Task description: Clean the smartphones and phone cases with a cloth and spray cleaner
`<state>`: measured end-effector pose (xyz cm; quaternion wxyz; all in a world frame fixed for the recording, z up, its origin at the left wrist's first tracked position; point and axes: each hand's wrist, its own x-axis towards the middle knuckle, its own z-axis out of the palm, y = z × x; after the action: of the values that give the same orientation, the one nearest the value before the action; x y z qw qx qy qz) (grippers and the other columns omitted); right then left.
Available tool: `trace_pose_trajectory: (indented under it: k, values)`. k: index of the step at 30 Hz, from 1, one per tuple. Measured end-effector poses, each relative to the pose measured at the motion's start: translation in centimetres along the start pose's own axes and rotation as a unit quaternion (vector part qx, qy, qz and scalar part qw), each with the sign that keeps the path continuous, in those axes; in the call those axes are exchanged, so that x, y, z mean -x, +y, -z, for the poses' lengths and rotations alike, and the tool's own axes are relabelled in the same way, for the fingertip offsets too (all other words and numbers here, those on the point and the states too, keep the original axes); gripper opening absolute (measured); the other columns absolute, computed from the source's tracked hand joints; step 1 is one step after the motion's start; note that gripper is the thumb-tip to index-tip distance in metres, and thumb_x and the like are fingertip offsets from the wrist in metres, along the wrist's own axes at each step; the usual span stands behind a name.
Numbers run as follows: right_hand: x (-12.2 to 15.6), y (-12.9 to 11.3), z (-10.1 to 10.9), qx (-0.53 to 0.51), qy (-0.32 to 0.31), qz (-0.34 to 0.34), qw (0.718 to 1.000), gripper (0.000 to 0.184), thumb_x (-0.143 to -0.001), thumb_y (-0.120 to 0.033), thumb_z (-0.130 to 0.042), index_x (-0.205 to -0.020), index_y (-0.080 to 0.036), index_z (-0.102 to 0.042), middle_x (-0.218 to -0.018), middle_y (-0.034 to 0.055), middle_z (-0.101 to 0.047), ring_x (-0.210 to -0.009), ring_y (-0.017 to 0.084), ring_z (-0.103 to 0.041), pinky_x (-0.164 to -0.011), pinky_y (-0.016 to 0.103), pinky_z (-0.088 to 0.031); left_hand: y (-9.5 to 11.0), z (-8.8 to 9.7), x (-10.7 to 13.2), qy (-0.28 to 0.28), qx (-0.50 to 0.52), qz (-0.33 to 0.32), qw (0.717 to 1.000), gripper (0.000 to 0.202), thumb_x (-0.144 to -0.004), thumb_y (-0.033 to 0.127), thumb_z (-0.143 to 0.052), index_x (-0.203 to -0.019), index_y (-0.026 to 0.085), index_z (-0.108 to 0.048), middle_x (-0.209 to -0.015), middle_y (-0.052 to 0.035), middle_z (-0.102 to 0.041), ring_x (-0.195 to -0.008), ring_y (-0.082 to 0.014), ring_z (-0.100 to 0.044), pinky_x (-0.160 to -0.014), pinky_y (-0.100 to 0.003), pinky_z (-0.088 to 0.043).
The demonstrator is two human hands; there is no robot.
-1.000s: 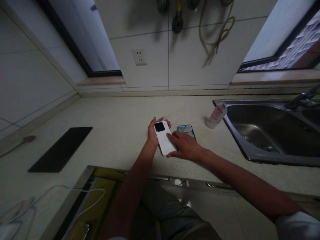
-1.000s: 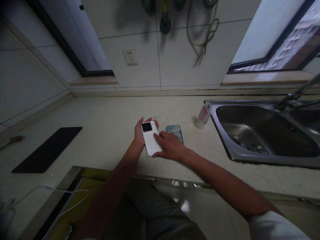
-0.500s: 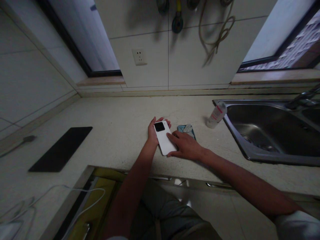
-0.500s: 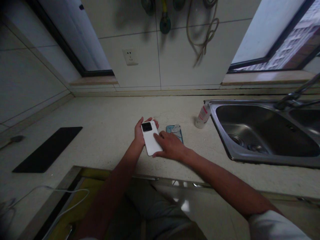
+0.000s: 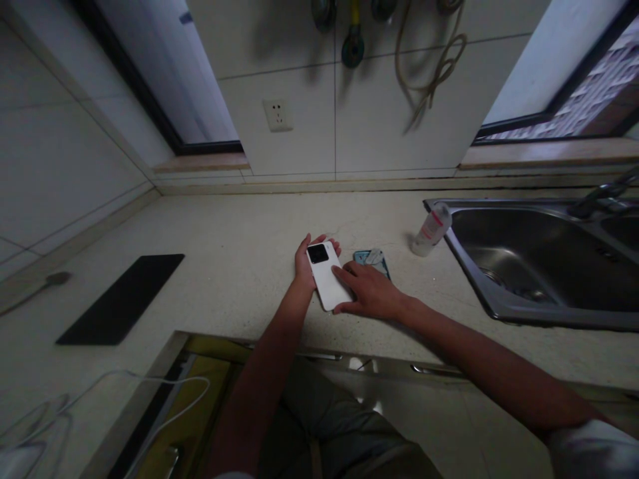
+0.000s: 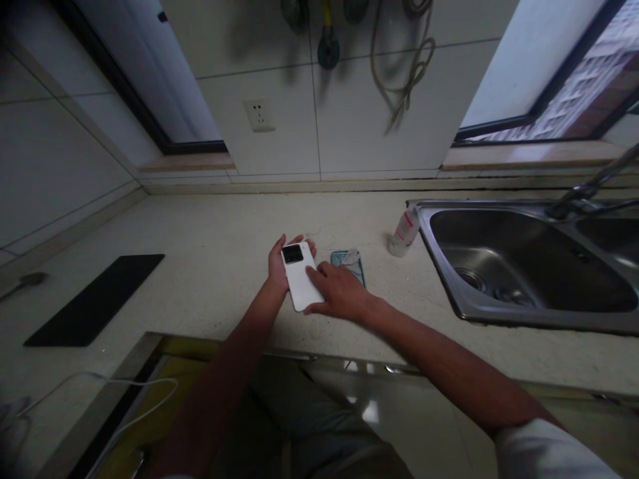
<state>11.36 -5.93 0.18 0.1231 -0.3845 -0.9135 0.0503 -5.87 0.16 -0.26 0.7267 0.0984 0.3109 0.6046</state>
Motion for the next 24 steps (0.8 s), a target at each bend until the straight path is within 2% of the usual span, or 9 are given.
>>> trace_pose_trajectory:
  k: [5,17,20,24]
  values:
    - [0.01,-0.28,0.28,-0.004,-0.007,-0.012,1.000,0.087,-0.078,-0.063,-0.076,-0.144,-0.014,-0.046,-0.120,0.0204,-0.061,-0.096,0.032,-0.060,-0.083,0.043,-0.048,-0.08,0.12,-0.19,-0.005,0.007,0.002,1.000,0.031,-0.093,0.043,-0.055,-0.091,0.013,-0.066,-0.080,-0.0122,-0.072,-0.083,-0.0243,-0.073,-0.089,-0.044,-0.057]
    - [-0.01,-0.04,0.35,-0.031,-0.014,-0.018,0.999,0.087,-0.077,-0.061,-0.077,-0.145,-0.016,-0.046,-0.123,0.0205,-0.060,-0.098,0.032,-0.060,-0.083,0.043,-0.048,0.06,-0.24,0.17,0.005,-0.001,0.009,1.000,0.031,-0.094,0.042,-0.053,-0.092,0.014,-0.065,-0.080,-0.0122,-0.072,-0.083,-0.0235,-0.073,-0.088,-0.041,-0.057]
    - [-0.07,0.11,0.55,-0.039,0.001,-0.016,0.999,0.076,-0.084,-0.061,-0.070,-0.141,-0.015,-0.050,-0.119,0.0191,-0.062,-0.097,0.031,-0.060,-0.083,0.042,-0.048,0.07,-0.19,0.21,-0.002,-0.002,0.011,1.000,0.031,-0.094,0.043,-0.053,-0.092,0.015,-0.065,-0.079,-0.0110,-0.072,-0.079,-0.0227,-0.073,-0.085,-0.041,-0.058]
    - [-0.09,-0.06,1.02,-0.044,0.051,-0.027,0.997,0.063,-0.091,-0.063,-0.059,-0.131,-0.015,-0.056,-0.115,0.0180,-0.064,-0.097,0.030,-0.059,-0.086,0.042,-0.047,0.00,-0.09,0.18,-0.020,0.006,0.011,1.000,0.031,-0.094,0.044,-0.051,-0.091,0.016,-0.064,-0.078,-0.0101,-0.071,-0.074,-0.0211,-0.071,-0.079,-0.038,-0.058]
